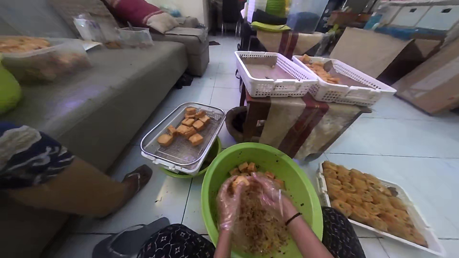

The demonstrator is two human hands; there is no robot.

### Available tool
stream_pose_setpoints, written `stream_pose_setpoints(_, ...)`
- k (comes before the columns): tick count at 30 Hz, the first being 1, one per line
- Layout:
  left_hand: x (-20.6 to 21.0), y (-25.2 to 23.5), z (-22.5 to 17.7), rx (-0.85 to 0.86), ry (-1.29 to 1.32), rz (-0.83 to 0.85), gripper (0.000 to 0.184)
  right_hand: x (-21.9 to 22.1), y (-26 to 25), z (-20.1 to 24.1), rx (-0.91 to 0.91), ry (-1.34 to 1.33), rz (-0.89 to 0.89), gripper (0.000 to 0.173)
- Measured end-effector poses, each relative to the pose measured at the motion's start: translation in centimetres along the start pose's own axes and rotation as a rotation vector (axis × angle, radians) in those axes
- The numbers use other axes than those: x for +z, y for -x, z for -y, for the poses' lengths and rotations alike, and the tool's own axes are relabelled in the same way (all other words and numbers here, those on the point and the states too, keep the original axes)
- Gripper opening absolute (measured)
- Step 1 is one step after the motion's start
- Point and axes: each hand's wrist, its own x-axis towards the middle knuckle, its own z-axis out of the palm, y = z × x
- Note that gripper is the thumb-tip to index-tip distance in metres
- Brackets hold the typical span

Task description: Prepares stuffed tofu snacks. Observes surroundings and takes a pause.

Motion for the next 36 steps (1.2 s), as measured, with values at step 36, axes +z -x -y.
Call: stream_pose_setpoints(36, -0.2, 0.1, -2.1, -0.621, 0.816, -0.138, 0.073, -3.6, 3.5, -5.2, -0.079, 1.292, 0.451, 0.044)
